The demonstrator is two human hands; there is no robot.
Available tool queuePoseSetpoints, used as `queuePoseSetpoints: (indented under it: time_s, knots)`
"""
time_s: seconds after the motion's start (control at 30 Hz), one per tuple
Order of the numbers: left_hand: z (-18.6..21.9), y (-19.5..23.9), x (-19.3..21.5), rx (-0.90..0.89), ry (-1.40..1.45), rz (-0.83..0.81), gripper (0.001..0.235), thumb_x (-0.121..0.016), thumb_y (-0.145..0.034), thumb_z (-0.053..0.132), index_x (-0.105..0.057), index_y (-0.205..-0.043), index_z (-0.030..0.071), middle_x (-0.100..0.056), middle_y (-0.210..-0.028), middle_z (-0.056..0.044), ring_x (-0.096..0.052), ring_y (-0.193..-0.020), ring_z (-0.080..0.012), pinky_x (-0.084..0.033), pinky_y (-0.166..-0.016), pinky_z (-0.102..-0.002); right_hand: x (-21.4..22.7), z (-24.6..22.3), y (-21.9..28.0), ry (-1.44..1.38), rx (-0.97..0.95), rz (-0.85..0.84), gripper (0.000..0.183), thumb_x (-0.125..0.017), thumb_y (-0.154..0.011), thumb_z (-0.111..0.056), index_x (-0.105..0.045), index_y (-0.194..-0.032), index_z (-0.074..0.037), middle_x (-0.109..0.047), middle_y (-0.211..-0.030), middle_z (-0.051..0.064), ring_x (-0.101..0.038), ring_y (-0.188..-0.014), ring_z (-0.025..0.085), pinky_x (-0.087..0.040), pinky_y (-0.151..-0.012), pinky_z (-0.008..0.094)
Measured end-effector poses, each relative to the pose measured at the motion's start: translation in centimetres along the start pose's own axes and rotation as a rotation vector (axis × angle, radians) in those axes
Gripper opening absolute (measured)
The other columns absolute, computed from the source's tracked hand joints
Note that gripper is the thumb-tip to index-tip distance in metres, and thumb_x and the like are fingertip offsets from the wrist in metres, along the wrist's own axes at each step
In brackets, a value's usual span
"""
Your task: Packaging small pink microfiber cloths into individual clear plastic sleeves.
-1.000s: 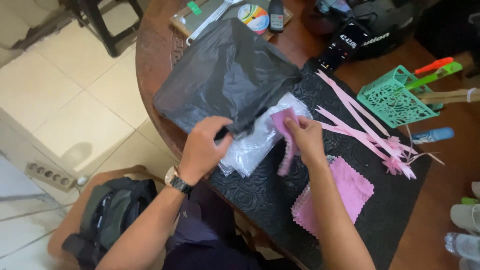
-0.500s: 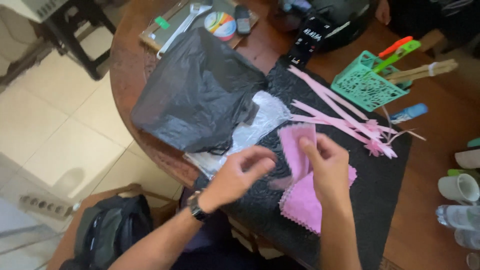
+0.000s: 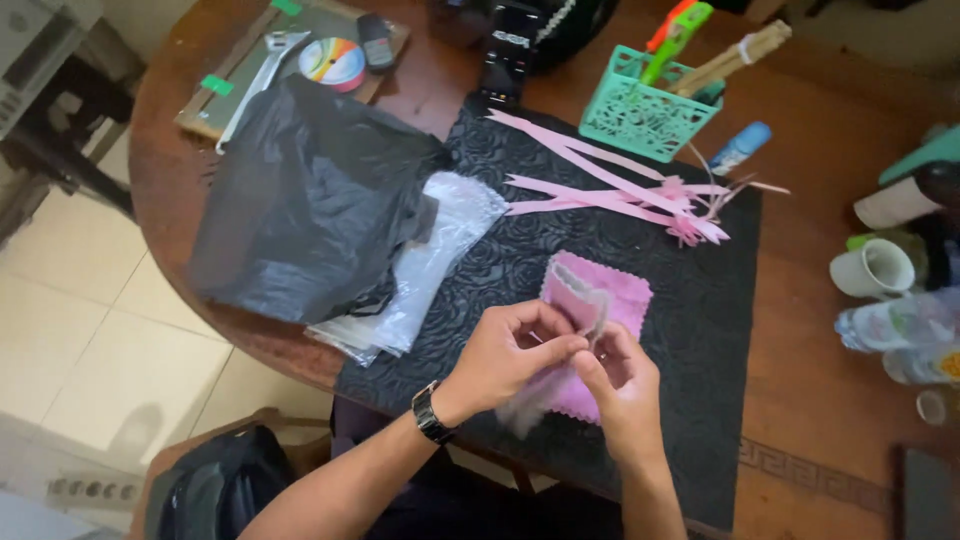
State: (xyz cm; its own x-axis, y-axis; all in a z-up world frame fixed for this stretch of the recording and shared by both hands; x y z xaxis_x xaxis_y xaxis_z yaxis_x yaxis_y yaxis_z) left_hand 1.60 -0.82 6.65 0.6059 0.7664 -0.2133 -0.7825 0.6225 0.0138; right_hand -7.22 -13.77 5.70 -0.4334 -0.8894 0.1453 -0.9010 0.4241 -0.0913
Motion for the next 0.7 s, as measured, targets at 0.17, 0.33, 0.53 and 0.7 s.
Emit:
queuePoseSetpoints:
  time_s: [0.17, 0.33, 0.53, 0.7]
  knots:
    - [0.1, -1.5, -1.7, -0.055, 0.057, -0.122, 0.011, -0.073, -0.094, 0.013, -0.066, -0.087, 0.007, -0.068, -0.080, -0.002, -0.064, -0.070, -0.0096, -0.058, -0.069, -0.023, 4.0, 2.6, 0.2, -0.153, -0.104, 0.222, 0.012, -0.072, -0.093, -0.014, -0.071, -0.097, -0.002, -0.073, -0.088, 0.006, -0.063, -0.079, 0.011, -0.049, -0.073, 0.025]
    - [-7.4, -4.3, 1.9, 0.231, 0.014, 0.099, 0.026, -0.078, -0.091, 0.021, -0.069, -0.109, 0.005, -0.074, -0.087, -0.013, -0.070, -0.073, -0.0155, -0.063, -0.060, -0.029, 7.0, 6.6, -1.1, 0.082, -0.319, 0.328, 0.022, -0.073, -0.096, -0.023, -0.077, -0.106, -0.004, -0.067, -0.075, 0.007, -0.058, -0.063, 0.014, -0.050, -0.060, 0.027]
    - [-8.4, -4.5, 2.8, 0.250, -0.101, 0.111, 0.049, -0.083, -0.084, 0.014, -0.061, -0.127, 0.005, -0.068, -0.093, -0.012, -0.070, -0.077, -0.0148, -0.062, -0.060, -0.026, 7.3, 6.0, -1.2, 0.208, -0.397, 0.344, 0.020, -0.077, -0.091, -0.018, -0.080, -0.104, -0.002, -0.069, -0.067, 0.014, -0.059, -0.051, 0.017, -0.048, -0.050, 0.028]
    - [-6.6, -4.7, 2.5, 0.207, -0.290, 0.087, 0.047, -0.077, -0.090, 0.011, -0.058, -0.133, 0.006, -0.072, -0.101, -0.023, -0.075, -0.079, -0.0248, -0.063, -0.059, -0.031, 8.1, 7.3, -0.9, 0.219, -0.424, 0.382, 0.019, -0.079, -0.093, -0.019, -0.080, -0.103, -0.003, -0.072, -0.071, 0.016, -0.062, -0.051, 0.020, -0.051, -0.050, 0.030]
Point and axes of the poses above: each hand's wrist, its own y-axis away from the middle knuckle, its own x-axis out of the back of the hand, z = x × y, the point moved 7 cm from there along -y, towards the middle knuckle
